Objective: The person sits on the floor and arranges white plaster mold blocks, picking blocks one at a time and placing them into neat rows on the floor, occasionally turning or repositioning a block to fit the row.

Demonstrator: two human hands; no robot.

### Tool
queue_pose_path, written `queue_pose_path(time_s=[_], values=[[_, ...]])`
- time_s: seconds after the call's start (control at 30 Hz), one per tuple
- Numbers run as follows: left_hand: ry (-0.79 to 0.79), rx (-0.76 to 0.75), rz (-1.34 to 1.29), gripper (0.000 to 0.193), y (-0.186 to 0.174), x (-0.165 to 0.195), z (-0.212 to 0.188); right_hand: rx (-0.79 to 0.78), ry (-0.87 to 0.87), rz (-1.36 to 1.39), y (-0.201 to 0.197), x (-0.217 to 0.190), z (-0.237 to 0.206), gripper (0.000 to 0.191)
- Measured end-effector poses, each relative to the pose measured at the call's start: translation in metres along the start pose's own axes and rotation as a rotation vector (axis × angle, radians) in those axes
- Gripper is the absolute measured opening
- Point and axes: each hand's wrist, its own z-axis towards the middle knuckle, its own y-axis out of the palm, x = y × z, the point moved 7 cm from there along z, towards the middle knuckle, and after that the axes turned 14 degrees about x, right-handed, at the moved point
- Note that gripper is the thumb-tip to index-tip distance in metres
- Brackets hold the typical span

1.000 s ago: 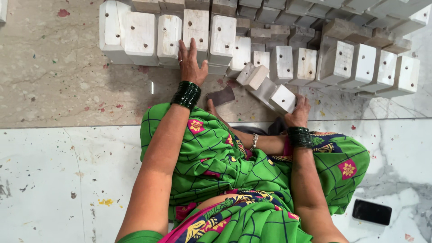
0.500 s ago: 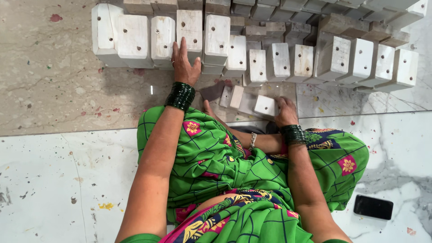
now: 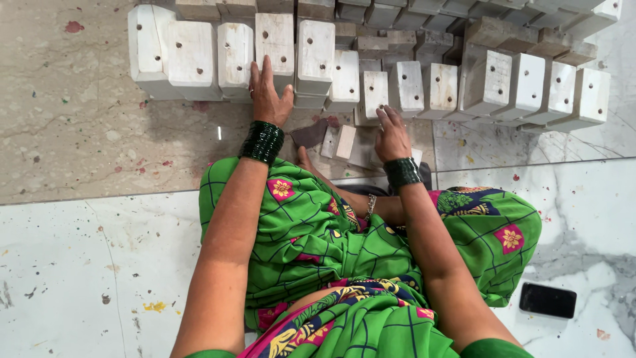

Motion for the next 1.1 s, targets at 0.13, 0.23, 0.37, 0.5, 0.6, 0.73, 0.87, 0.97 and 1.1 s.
queue_pose_path(time_s=[0.13,0.23,0.37,0.5,0.6,0.73,0.87,0.97,1.1], values=[[0.019,0.012,-0.007,0.089,-0.002,0.002,-0.001,-0.129,-0.038,-0.193,0.030,-0.006,0.012,0.074],[-0.009,0.001,0.032,0.089,0.001,0.000,-0.003,-0.137,-0.074,-0.242,0.042,-0.009,0.014,0.080],[0.028,0.017,0.050,0.090,0.001,0.003,-0.003,-0.151,-0.091,-0.260,0.050,-0.005,0.031,0.083],[0.018,0.004,0.058,0.090,0.001,0.002,-0.003,-0.082,-0.160,-0.206,0.044,-0.014,0.056,0.087],[0.047,0.046,0.065,0.091,-0.003,0.004,-0.003,-0.107,-0.080,-0.149,0.035,-0.020,0.068,0.092],[0.073,0.079,0.080,0.092,-0.003,0.011,-0.002,0.167,-0.071,0.248,0.004,-0.062,0.094,0.086],[0.058,0.118,0.114,0.087,-0.005,0.013,-0.002,0.233,-0.155,0.346,0.017,-0.138,0.117,0.072],[0.038,0.125,0.099,0.087,-0.007,0.010,-0.001,0.278,-0.272,0.037,0.030,-0.189,0.128,0.069],[0.063,0.164,0.081,0.086,-0.007,0.008,0.001,0.061,-0.138,-0.189,0.056,-0.190,0.122,0.068]])
